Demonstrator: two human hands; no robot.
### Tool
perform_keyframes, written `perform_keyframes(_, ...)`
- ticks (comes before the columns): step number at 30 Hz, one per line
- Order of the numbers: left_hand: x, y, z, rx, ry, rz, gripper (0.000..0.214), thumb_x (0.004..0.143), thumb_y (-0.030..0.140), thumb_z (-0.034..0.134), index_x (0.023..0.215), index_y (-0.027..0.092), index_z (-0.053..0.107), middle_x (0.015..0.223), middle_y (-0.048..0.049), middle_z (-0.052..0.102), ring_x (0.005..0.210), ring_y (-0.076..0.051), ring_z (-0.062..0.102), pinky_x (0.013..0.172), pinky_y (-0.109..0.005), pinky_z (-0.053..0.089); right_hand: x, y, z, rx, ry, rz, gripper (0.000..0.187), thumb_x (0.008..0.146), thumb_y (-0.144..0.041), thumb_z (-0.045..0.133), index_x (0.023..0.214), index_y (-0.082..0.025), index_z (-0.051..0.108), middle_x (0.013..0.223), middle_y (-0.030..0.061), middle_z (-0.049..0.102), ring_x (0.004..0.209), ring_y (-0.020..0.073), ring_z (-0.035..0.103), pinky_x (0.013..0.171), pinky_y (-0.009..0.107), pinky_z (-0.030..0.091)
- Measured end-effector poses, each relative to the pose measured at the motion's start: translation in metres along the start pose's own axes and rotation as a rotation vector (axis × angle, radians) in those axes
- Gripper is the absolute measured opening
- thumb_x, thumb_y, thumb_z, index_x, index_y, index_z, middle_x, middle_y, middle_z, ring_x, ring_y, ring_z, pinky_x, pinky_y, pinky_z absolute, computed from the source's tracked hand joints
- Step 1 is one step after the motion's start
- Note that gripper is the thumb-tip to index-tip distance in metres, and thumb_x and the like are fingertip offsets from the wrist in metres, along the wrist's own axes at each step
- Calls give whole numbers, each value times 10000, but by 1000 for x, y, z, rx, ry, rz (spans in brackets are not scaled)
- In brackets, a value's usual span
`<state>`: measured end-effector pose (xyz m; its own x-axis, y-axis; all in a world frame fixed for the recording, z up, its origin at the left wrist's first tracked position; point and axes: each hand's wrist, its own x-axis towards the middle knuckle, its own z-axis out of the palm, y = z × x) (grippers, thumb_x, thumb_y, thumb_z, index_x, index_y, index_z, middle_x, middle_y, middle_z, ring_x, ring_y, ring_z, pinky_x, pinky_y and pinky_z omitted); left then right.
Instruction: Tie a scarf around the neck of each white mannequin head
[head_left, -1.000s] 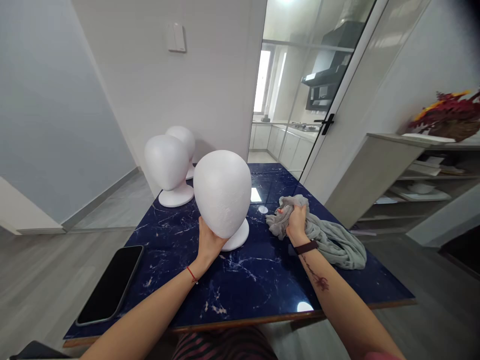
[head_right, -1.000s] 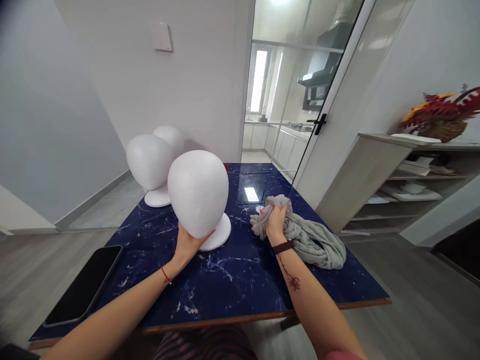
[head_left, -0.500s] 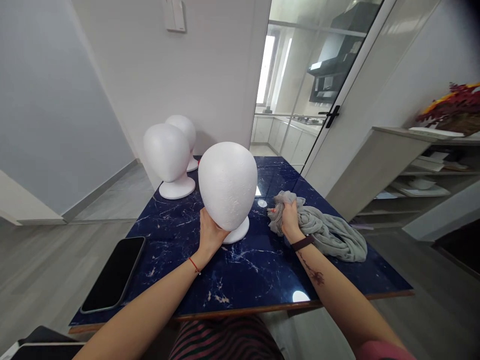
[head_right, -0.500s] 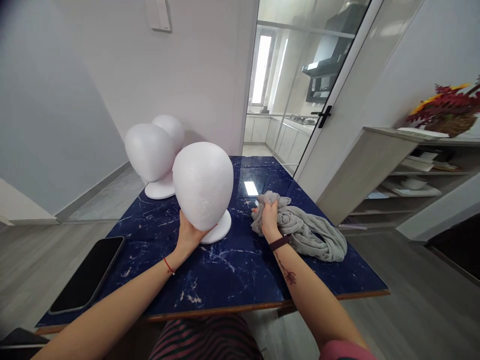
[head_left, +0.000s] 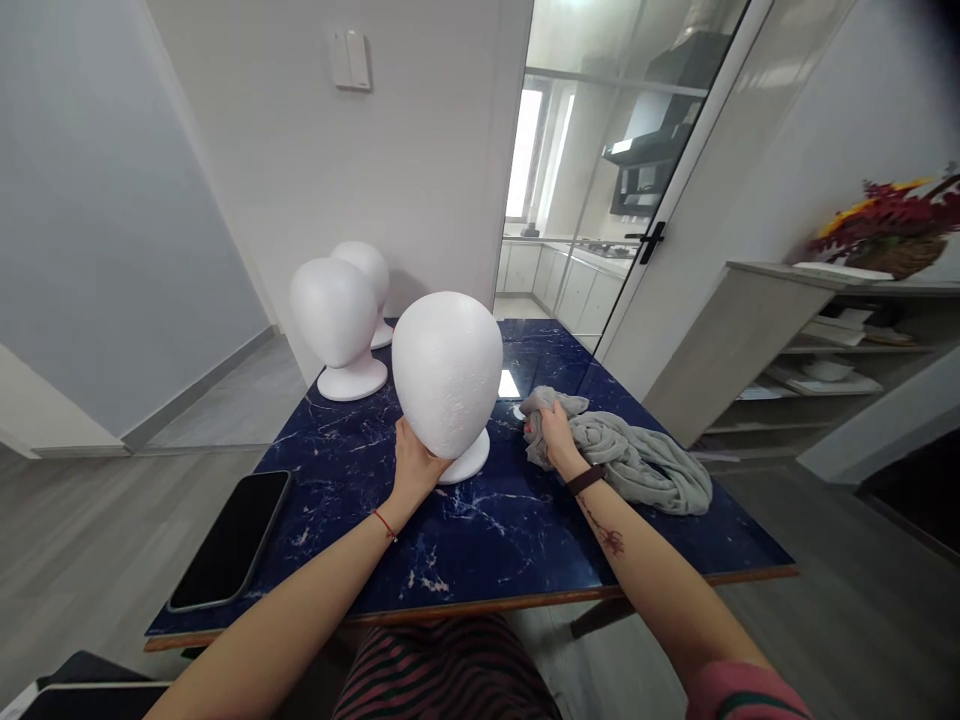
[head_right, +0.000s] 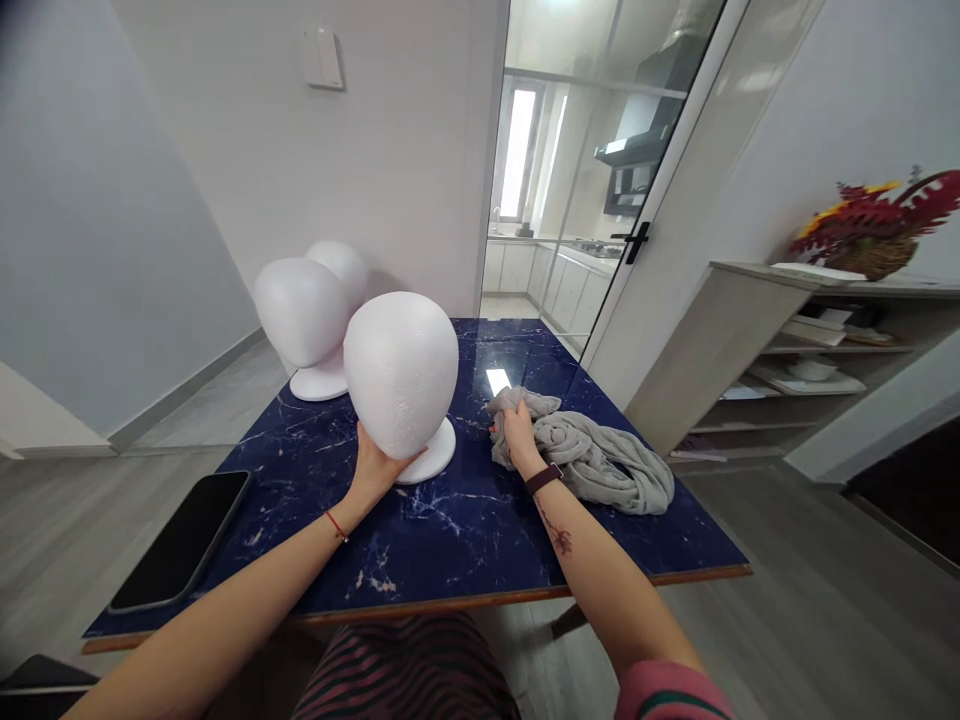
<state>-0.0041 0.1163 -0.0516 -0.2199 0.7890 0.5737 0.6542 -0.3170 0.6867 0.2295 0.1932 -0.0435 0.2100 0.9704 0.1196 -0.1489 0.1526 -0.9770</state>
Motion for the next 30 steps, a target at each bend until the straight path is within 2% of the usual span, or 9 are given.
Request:
perform_keyframes(6,-11,17,-21,82,-17,-106,989,527,426,818,1331,128,323,1302,-196,382,1280,-375,337,1040,-561,307,-21,-35,-12,-257,-133,-49,132,647,-161,608,589,-186,492,456,-76,429,402,81,381,408,187,314)
perform_keyframes(10,-66,53,-53,80,-16,-24,842,722,326,692,1417,200,232,1383,-184,329,1329,-342,313,1071,-559,294,-101,-60,-24,-607,-235,-353,123,709,-121,555,795,-201,591,686,-5,602,620,150,540,602,247,416)
perform_keyframes(13,-118,76,-65,-7,-217,213,848,753,226,652,1447,326,175,1475,-130,293,1369,-321,289,1078,-564,304,-179,-62,-20,-844,-494,-505,325,730,-80,469,985,-236,596,886,42,666,766,200,606,660,290,446)
perform_keyframes(16,-150,82,-68,-118,-364,294,858,749,139,581,1464,350,155,1397,-106,462,1343,-317,357,1085,-613,267,-234,-62,-10,-973,-737,-629,338,734,-88,459,967,-277,616,805,29,660,689,195,602,570,296,426)
perform_keyframes(18,-156,79,-71,-164,-415,211,773,724,113,547,1427,334,313,1254,-85,604,1245,-305,492,1065,-579,335,-251,-64,-7,-982,-804,-642,353,775,-110,455,1020,-298,626,797,22,662,679,193,610,566,303,437)
perform_keyframes(21,-149,78,-87,-209,-471,-26,593,649,89,521,1189,314,616,1069,-46,707,978,-264,666,862,-406,541,-254,-66,-10,-869,-807,-601,477,813,-107,447,1225,-323,552,994,21,675,831,192,642,689,302,500)
perform_keyframes(23,-142,84,-103,-252,-439,-171,501,612,97,499,1024,299,700,968,-22,735,833,-237,694,740,-325,563,-247,-64,-15,-806,-768,-601,587,801,-83,459,1327,-345,468,1151,23,636,965,205,633,771,319,519)
perform_keyframes(26,-137,98,-125,-334,-196,-369,311,653,184,519,871,269,723,865,-11,736,769,-234,685,690,-293,546,-224,-55,-24,-784,-661,-640,660,788,-62,462,1357,-396,431,1214,21,611,1026,240,627,781,372,539)
perform_keyframes(30,-146,108,-141,-391,132,-572,189,683,314,592,821,245,700,794,-11,711,735,-240,667,640,-286,530,-179,-50,-38,-763,-466,-621,443,846,-143,474,1206,-373,592,1030,36,685,881,254,666,740,411,541)
